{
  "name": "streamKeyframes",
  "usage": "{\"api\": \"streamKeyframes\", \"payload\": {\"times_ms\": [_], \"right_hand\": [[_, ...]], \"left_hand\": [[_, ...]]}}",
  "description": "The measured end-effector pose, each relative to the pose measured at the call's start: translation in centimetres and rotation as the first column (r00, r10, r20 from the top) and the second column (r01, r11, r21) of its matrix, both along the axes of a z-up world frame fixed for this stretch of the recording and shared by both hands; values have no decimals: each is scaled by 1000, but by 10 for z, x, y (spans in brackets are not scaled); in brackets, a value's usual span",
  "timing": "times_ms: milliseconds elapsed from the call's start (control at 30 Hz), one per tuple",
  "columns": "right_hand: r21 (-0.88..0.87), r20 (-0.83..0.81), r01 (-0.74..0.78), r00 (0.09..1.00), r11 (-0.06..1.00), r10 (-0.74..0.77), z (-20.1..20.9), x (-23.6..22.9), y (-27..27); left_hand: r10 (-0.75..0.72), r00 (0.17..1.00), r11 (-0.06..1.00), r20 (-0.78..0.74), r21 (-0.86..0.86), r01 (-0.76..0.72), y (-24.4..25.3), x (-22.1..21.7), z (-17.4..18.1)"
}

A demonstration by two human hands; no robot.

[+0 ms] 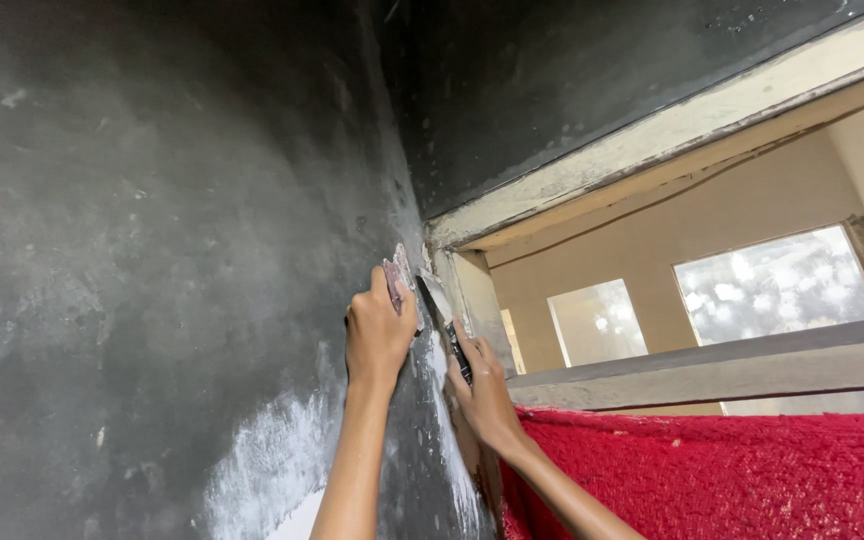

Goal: The person scoops plaster from a bucket using putty knives and applies it to the wall edge.

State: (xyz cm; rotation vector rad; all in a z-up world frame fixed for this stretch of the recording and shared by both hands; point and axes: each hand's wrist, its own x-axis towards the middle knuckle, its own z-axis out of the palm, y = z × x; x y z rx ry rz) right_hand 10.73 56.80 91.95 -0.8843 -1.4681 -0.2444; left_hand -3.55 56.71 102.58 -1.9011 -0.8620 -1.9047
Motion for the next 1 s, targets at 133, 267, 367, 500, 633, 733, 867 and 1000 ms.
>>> {"api": "streamKeyframes", "payload": {"times_ms": [133, 267, 367, 500, 633, 733, 867, 1000], "right_hand": [[114, -41, -61, 997, 992, 66, 13, -3, 19], [185, -34, -56, 997, 981, 63, 5, -4, 26], [-23, -109, -38, 993, 999, 35, -3, 3, 18], [3, -247, -48, 968, 999, 47, 9, 22, 24], [30, -250, -101, 962, 994, 106, 16, 34, 34], [-116, -334, -154, 936, 981, 107, 17, 35, 36], [-88, -255, -106, 964, 990, 80, 16, 36, 41], [-73, -219, -43, 975, 996, 26, 9, 37, 34]], "left_hand": [[40, 999, 998, -1, -57, -40, -1, 6, 0], [18, 1000, 999, 13, -49, -18, -1, 5, -2], [22, 1000, 998, 17, -63, -21, -2, 7, -1], [37, 999, 996, 11, -87, -36, -3, 7, -1], [36, 999, 996, 16, -78, -34, -4, 7, -3], [-5, 1000, 996, 20, -88, 7, -5, 6, -3], [20, 1000, 997, 10, -80, -19, -5, 5, -2], [10, 1000, 995, 3, -98, -10, -6, 4, -3]]}}
